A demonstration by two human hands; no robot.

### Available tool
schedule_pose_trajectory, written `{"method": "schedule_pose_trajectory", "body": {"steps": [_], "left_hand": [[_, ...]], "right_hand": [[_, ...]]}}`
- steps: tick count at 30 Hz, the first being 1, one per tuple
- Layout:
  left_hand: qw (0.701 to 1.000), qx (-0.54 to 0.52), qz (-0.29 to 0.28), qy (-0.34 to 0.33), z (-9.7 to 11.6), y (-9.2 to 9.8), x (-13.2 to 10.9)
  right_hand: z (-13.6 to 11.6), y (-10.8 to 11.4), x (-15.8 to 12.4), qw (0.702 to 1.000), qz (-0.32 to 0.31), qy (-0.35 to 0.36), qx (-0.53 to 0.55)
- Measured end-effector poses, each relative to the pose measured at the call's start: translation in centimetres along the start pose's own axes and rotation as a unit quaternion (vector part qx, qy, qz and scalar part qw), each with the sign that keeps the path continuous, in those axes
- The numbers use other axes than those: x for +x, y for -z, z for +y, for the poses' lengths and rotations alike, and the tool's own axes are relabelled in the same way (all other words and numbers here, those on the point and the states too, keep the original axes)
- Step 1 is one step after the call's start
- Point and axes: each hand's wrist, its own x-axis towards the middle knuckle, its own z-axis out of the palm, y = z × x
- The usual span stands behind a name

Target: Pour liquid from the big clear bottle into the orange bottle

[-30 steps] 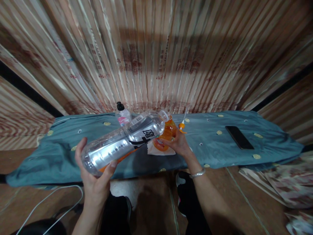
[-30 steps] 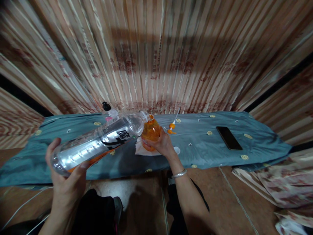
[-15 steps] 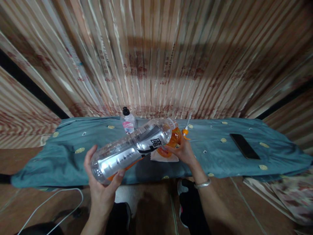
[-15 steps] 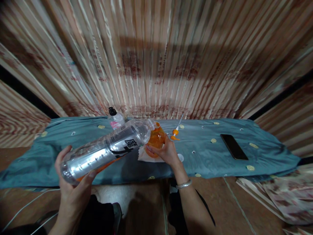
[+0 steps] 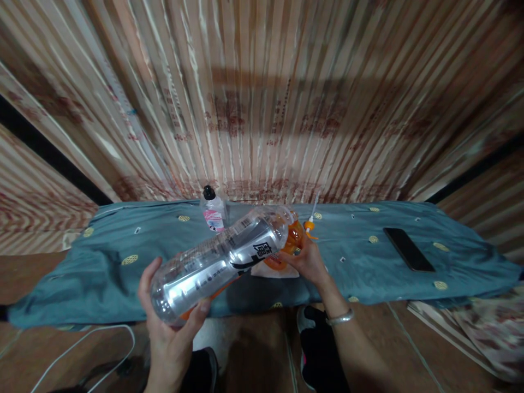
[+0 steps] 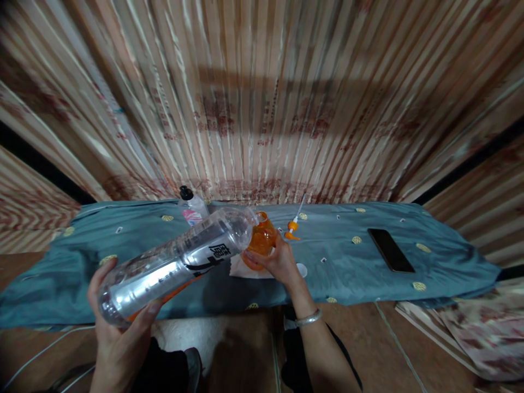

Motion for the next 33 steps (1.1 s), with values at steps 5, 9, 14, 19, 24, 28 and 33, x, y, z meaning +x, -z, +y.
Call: {"method": "schedule_pose_trajectory", "body": {"steps": [5,9,14,19,24,28,33], "left_hand": [[1.000,0.002,0.016,0.004,0.2,-0.4,-0.1],[1.000,0.006,0.020,0.000,0.0,-0.3,-0.1],[0.999,0.024,0.016,-0.019,-1.0,0.5,0.3],[0.999,0.025,-0.006,-0.037,-2.1,1.4,1.1],[0.999,0.030,0.018,-0.037,-2.1,1.4,1.2],[0.996,0.046,0.010,-0.070,-1.7,1.2,1.1],[0.998,0.025,0.033,-0.036,-0.2,0.1,0.1]], "right_hand": [[-1.1,0.2,0.0,0.999,-0.005,-0.031,0.013],[-1.5,0.2,0.0,0.999,-0.010,-0.042,0.011],[-1.9,0.1,0.0,0.998,-0.013,-0.054,0.002],[-1.9,0.1,-0.2,0.999,-0.007,-0.051,-0.013],[-1.5,-0.1,-0.4,0.999,-0.013,-0.049,-0.011],[-1.3,-0.2,-0.3,0.999,-0.004,-0.040,-0.026],[-1.3,-0.2,-0.4,0.999,0.003,-0.034,-0.021]]}}
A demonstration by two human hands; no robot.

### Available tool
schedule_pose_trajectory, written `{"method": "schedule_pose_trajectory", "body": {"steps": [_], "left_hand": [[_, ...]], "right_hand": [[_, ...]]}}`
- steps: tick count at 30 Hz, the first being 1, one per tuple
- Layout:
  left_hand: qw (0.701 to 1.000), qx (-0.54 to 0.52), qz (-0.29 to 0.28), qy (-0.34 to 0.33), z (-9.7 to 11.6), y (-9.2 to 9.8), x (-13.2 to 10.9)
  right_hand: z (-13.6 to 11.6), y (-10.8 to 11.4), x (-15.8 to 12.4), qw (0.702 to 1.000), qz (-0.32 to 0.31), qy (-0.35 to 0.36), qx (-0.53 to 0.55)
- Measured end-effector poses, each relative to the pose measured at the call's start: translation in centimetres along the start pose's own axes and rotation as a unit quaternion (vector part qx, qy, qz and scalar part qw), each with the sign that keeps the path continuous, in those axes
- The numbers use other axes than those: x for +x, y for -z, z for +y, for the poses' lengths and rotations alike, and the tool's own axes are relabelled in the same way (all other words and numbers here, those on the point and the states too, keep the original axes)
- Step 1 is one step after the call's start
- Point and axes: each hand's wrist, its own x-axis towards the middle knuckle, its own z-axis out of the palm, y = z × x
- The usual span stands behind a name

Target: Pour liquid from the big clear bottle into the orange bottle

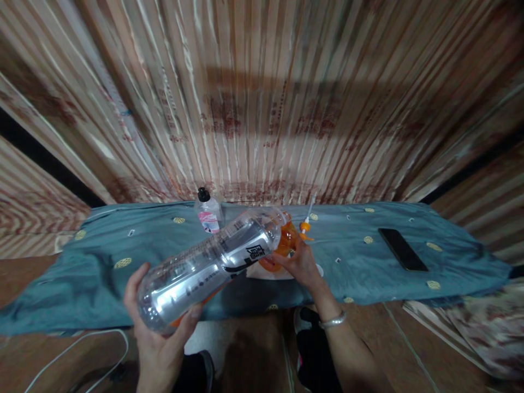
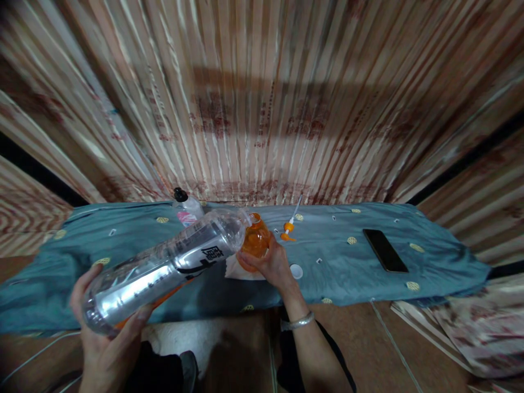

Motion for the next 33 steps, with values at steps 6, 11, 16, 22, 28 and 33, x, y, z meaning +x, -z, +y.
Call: {"method": "schedule_pose_trajectory", "body": {"steps": [6,11,16,22,28,33], "left_hand": [[1.000,-0.023,-0.015,0.010,0.6,-0.4,-0.2],[0.999,-0.025,-0.018,0.004,0.3,-0.3,-0.1],[1.000,-0.024,-0.015,0.002,0.2,-0.4,-0.1],[1.000,-0.026,-0.013,0.002,0.1,-0.4,-0.1],[0.999,-0.031,-0.019,-0.006,0.5,-0.6,-0.2],[0.999,-0.028,-0.013,-0.019,-1.6,-0.1,0.6]], "right_hand": [[-0.4,0.3,0.0,1.000,-0.011,-0.002,0.014],[-0.8,0.6,0.1,1.000,-0.018,-0.009,-0.002],[-0.5,0.4,0.1,1.000,-0.009,0.006,0.001],[-0.7,0.5,0.1,1.000,-0.010,0.006,-0.003],[-0.5,0.5,0.1,1.000,-0.007,-0.002,-0.001],[-0.1,-0.3,0.1,1.000,0.001,0.006,0.026]]}}
